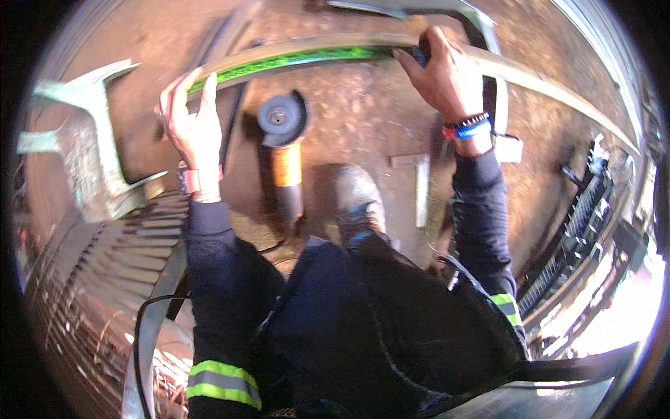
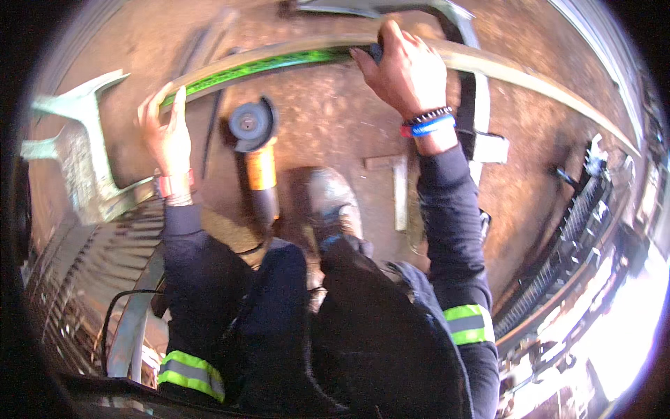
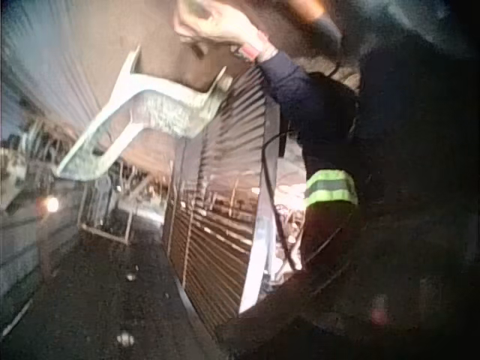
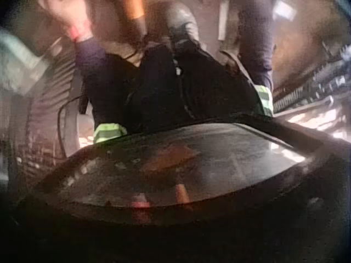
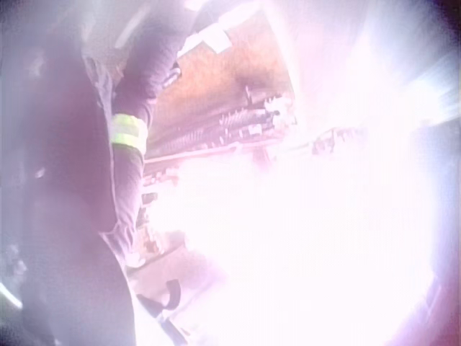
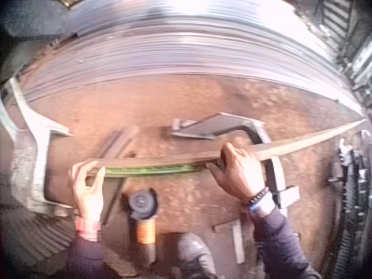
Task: The person uses an angle grinder to cut a curved metal bar into smaller segments. They measure the metal bar with a tape measure and mark it with a piece of tape before making the cuts. The person is sitting on the floor during the process.
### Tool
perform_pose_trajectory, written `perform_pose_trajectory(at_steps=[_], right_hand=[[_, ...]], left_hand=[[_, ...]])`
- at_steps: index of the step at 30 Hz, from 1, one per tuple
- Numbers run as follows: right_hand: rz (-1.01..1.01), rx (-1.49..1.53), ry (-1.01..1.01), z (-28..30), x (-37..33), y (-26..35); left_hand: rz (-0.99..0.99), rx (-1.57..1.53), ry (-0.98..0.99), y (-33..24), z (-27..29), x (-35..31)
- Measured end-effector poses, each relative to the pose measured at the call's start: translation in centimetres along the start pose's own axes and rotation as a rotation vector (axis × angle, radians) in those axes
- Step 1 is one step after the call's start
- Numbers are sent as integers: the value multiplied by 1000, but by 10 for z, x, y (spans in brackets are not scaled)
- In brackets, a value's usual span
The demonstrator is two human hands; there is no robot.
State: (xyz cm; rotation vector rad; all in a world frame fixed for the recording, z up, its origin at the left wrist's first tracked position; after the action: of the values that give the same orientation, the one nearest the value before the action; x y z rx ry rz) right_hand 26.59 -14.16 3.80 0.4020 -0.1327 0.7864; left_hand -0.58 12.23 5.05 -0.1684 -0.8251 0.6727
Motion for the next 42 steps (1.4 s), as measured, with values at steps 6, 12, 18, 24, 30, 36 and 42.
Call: perform_pose_trajectory(at_steps=[6,12,18,24,30,36,42], right_hand=[[-147,-43,-142,31,-6,-103],[-223,-147,-216,36,-19,-170],[-181,-291,-240,52,-19,-146],[-118,-310,-306,63,-29,-135],[-368,626,-425,100,-84,-113],[-681,1582,-399,70,-126,-53],[-708,1386,-357,20,-138,-18]], left_hand=[[-410,-190,221,-131,-66,8],[-477,-340,483,-269,-114,-72],[-317,-208,572,-303,-175,-121],[-324,-156,585,-302,-182,-126],[-328,-146,561,-297,-184,-126],[-282,-314,597,-290,-183,-124],[-271,-356,532,-287,-182,-126]])
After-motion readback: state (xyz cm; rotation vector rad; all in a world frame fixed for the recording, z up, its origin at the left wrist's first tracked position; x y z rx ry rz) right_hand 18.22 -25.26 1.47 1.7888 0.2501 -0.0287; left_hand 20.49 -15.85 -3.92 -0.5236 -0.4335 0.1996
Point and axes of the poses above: each hand's wrist, its own x-axis towards the middle knuckle, its own z-axis out of the back of the hand, y = z × x, the point moved 8 cm from there along x, towards the middle knuckle, and after that the axes turned 6 degrees about -y, right-handed, at the moved point
